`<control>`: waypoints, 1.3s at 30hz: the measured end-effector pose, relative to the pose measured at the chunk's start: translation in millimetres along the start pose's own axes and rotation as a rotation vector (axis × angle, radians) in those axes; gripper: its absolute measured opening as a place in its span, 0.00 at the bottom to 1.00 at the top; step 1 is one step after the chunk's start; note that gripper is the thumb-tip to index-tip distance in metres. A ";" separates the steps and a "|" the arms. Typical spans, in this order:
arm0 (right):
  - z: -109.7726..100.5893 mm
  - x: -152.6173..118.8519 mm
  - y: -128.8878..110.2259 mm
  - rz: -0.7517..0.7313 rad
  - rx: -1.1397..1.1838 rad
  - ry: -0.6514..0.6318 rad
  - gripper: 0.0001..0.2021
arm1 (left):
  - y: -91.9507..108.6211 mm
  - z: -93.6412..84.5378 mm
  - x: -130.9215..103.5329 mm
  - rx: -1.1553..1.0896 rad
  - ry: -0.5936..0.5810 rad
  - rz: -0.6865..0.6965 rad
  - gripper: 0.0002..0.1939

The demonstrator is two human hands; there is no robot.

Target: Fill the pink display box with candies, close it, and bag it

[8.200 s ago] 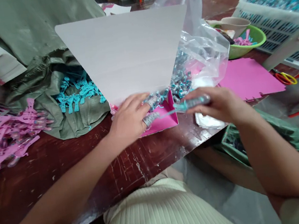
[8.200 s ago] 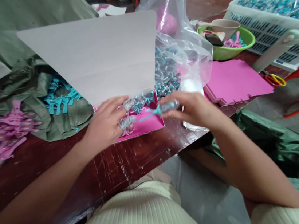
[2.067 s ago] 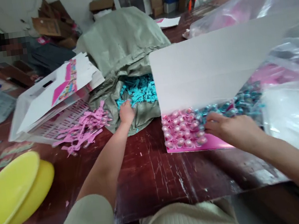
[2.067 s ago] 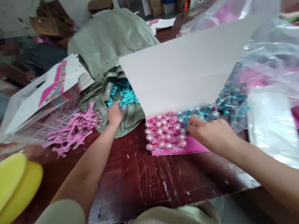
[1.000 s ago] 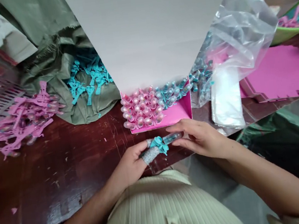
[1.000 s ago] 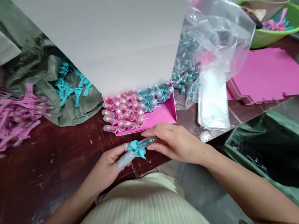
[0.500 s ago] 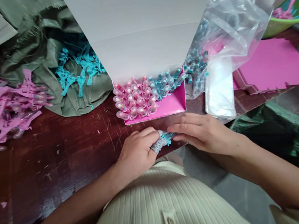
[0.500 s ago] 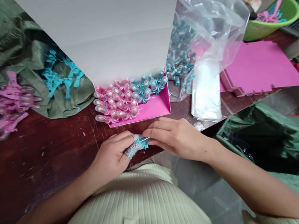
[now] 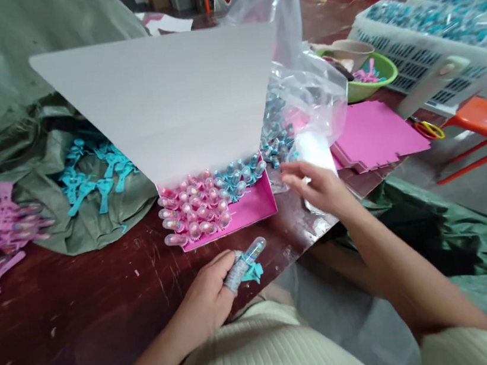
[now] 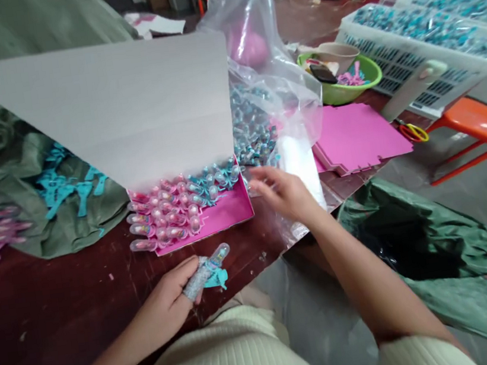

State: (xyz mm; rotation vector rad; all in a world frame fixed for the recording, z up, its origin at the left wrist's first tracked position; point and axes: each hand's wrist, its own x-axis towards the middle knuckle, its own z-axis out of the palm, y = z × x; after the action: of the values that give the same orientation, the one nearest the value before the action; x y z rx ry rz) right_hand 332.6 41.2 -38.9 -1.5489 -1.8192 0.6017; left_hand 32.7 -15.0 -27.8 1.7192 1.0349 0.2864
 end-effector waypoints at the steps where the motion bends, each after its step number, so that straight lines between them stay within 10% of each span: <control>1: -3.9 16.9 13.5 0.046 -0.162 0.066 0.19 | 0.5 0.3 0.2 -0.041 0.004 -0.032 0.10; 9: 20.4 91.1 55.0 0.250 -0.582 -0.074 0.15 | -14.6 24.9 13.4 -0.204 0.093 0.070 0.08; 15: -4.0 8.9 19.8 0.086 -0.288 -0.018 0.21 | -26.6 16.0 -5.0 -0.436 0.187 -0.088 0.11; 20: 11.0 -67.8 -35.1 0.028 0.480 -0.367 0.12 | -12.9 16.2 0.1 -0.546 0.120 -0.072 0.10; 29: 10.6 -64.2 -53.9 -0.392 0.195 -0.484 0.15 | -7.3 18.7 -5.4 -0.340 0.153 0.086 0.09; 33: 18.9 -70.0 -59.2 -0.343 0.237 -0.480 0.12 | -7.5 17.9 -11.9 -0.101 0.268 0.179 0.10; 39: 34.5 -74.0 -57.9 0.130 0.576 -0.564 0.20 | -1.5 9.5 -11.6 0.081 0.331 0.241 0.08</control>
State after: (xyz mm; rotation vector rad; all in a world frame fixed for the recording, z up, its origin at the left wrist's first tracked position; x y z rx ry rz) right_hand 273.8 -39.8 -34.8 -1.1663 -1.6972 1.5929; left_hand 31.0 -29.9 -29.6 1.9140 1.0848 0.7117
